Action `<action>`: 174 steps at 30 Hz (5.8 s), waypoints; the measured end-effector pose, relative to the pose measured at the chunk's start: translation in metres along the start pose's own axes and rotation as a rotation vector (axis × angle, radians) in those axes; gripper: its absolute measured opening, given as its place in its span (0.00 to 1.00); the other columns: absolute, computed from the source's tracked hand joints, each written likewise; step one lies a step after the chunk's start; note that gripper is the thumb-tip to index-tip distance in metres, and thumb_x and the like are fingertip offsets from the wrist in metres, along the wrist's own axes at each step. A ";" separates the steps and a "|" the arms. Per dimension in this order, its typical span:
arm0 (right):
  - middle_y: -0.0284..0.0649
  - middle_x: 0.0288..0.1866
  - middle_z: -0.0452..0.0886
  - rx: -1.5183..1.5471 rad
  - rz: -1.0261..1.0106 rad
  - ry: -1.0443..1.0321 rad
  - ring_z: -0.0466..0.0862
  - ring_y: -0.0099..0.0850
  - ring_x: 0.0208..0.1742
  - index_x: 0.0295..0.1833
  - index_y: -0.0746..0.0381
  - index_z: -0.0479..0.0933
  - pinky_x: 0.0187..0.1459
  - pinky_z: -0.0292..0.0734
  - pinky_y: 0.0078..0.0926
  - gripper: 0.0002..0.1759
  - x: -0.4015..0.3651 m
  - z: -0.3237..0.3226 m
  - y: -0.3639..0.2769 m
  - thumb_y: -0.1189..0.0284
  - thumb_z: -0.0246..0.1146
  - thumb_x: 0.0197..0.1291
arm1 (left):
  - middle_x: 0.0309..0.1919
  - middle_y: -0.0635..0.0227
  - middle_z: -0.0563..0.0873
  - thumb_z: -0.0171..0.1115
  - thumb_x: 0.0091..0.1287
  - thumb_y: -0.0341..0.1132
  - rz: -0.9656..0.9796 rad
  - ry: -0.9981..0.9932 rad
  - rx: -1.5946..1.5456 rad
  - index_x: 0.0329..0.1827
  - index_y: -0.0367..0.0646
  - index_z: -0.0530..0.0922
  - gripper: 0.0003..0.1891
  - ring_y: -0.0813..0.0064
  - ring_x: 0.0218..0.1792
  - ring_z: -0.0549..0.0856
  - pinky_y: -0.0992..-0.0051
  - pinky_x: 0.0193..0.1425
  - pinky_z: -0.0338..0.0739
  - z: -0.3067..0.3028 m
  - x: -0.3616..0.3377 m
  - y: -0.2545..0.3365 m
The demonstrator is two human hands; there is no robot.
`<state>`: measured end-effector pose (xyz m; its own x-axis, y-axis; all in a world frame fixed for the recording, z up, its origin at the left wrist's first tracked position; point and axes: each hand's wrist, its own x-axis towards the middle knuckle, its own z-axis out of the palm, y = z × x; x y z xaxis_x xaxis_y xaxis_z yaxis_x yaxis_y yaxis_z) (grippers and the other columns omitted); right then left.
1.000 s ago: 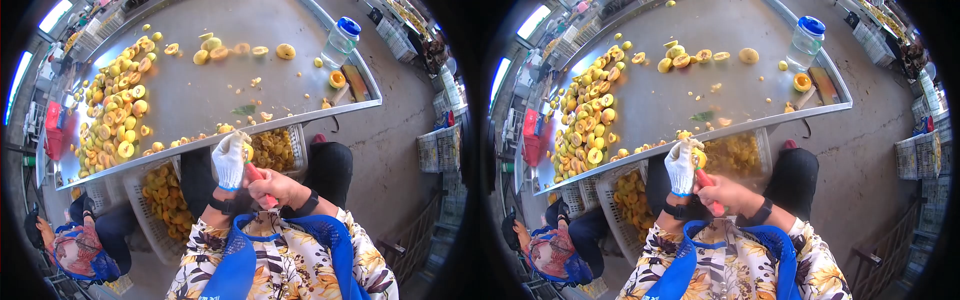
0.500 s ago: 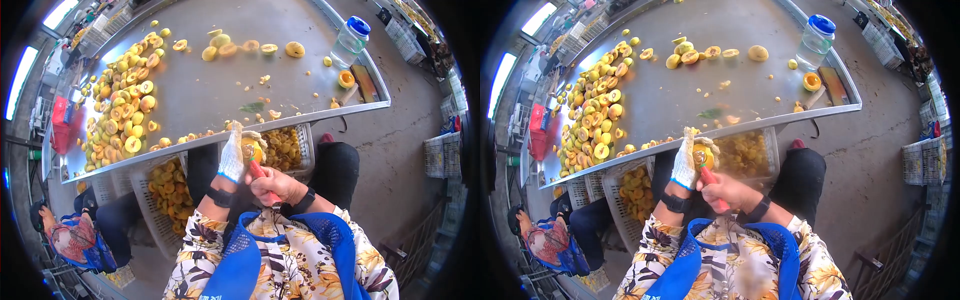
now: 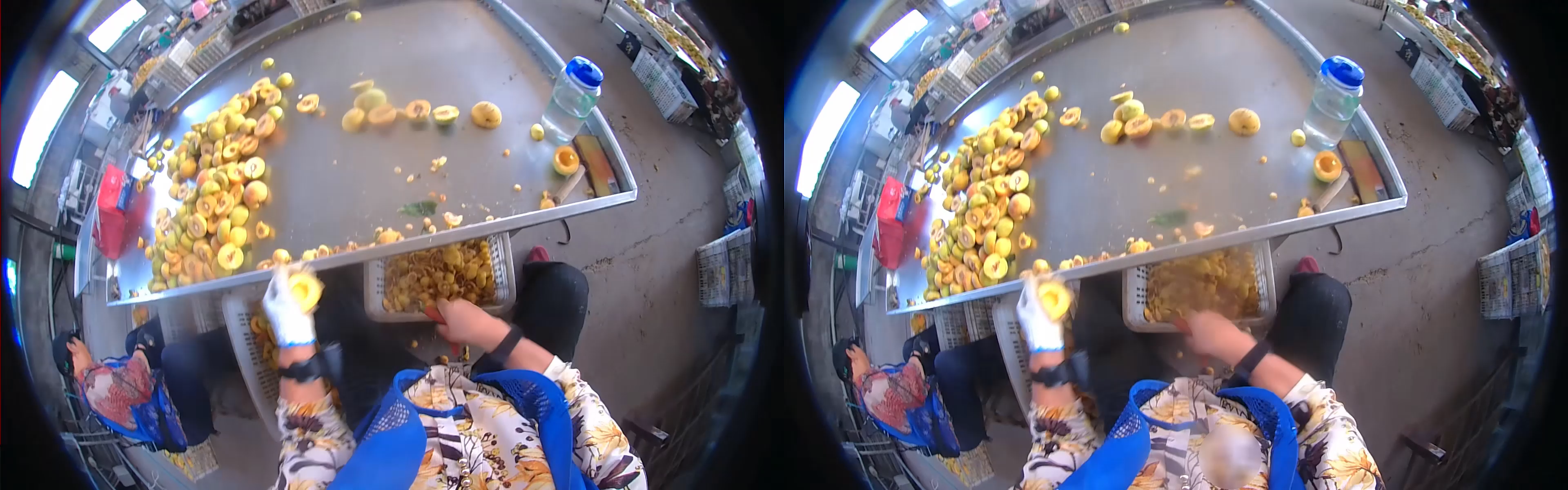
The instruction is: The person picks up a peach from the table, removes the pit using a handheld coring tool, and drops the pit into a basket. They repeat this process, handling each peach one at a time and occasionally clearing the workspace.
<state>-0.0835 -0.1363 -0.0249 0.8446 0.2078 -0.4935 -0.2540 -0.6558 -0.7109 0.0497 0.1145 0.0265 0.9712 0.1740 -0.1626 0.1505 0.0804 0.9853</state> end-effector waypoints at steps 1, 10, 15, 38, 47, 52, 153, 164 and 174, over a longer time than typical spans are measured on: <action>0.54 0.27 0.81 -0.145 0.022 0.206 0.83 0.48 0.32 0.43 0.69 0.73 0.37 0.77 0.43 0.13 -0.001 0.013 0.009 0.72 0.55 0.55 | 0.33 0.65 0.85 0.56 0.68 0.45 0.014 0.034 0.151 0.39 0.34 0.81 0.19 0.73 0.36 0.84 0.78 0.40 0.78 -0.041 0.019 -0.018; 0.51 0.33 0.75 0.003 -0.162 0.790 0.78 0.50 0.36 0.41 0.63 0.73 0.38 0.75 0.40 0.11 0.000 -0.083 -0.029 0.75 0.61 0.50 | 0.50 0.51 0.81 0.69 0.55 0.44 0.736 -0.171 1.228 0.48 0.37 0.79 0.23 0.55 0.55 0.77 0.64 0.60 0.71 -0.008 0.099 0.069; 0.47 0.40 0.74 -0.068 -0.174 0.993 0.76 0.47 0.43 0.42 0.64 0.74 0.44 0.73 0.38 0.13 0.044 -0.164 0.018 0.77 0.60 0.47 | 0.67 0.55 0.65 0.66 0.54 0.52 0.924 -0.458 1.379 0.59 0.49 0.73 0.31 0.54 0.63 0.70 0.61 0.62 0.69 0.149 0.205 0.081; 0.36 0.42 0.80 -0.344 0.099 0.959 0.77 0.40 0.49 0.41 0.54 0.75 0.41 0.73 0.45 0.07 0.218 -0.225 0.030 0.64 0.56 0.59 | 0.53 0.61 0.75 0.54 0.62 0.49 0.841 -0.897 1.207 0.51 0.59 0.78 0.17 0.55 0.53 0.76 0.59 0.54 0.74 0.295 0.209 -0.020; 0.46 0.37 0.78 -0.092 -0.043 0.832 0.78 0.48 0.42 0.40 0.62 0.71 0.41 0.72 0.43 0.12 0.114 -0.185 -0.006 0.65 0.60 0.57 | 0.63 0.63 0.67 0.61 0.56 0.56 0.825 -0.545 1.345 0.51 0.57 0.77 0.23 0.54 0.60 0.70 0.51 0.57 0.69 0.248 0.222 0.032; 0.48 0.35 0.79 0.029 -0.047 0.946 0.80 0.49 0.37 0.45 0.62 0.71 0.37 0.74 0.41 0.13 0.059 -0.182 -0.018 0.67 0.61 0.58 | 0.55 0.62 0.72 0.64 0.53 0.50 0.568 -0.574 1.470 0.45 0.63 0.79 0.16 0.52 0.54 0.76 0.58 0.56 0.74 0.239 0.238 -0.005; 0.34 0.27 0.75 0.834 -0.001 0.031 0.74 0.22 0.27 0.39 0.65 0.72 0.30 0.71 0.20 0.08 -0.019 -0.007 -0.050 0.76 0.58 0.52 | 0.32 0.61 0.85 0.57 0.66 0.31 -0.325 -0.543 -0.258 0.41 0.33 0.80 0.09 0.76 0.31 0.83 0.79 0.35 0.78 0.103 -0.047 -0.039; 0.32 0.27 0.71 1.276 -0.013 -0.294 0.72 0.20 0.25 0.42 0.65 0.69 0.27 0.70 0.18 0.12 -0.025 -0.012 -0.045 0.77 0.58 0.51 | 0.31 0.62 0.85 0.56 0.66 0.31 -0.218 -0.520 -0.100 0.39 0.34 0.80 0.09 0.77 0.30 0.82 0.80 0.32 0.77 0.106 -0.053 -0.036; 0.30 0.19 0.66 1.626 -0.073 -0.491 0.63 0.18 0.13 0.44 0.64 0.68 0.14 0.61 0.16 0.09 -0.022 -0.005 -0.048 0.80 0.56 0.57 | 0.35 0.67 0.84 0.58 0.65 0.31 0.057 -0.162 -0.124 0.42 0.36 0.80 0.08 0.80 0.33 0.82 0.81 0.36 0.77 0.103 -0.033 -0.029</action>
<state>-0.0877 -0.1136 0.0225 0.7401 0.5947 -0.3138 -0.6723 0.6652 -0.3248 0.0326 0.0051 0.0083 0.9960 0.0222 -0.0863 0.0802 0.1967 0.9772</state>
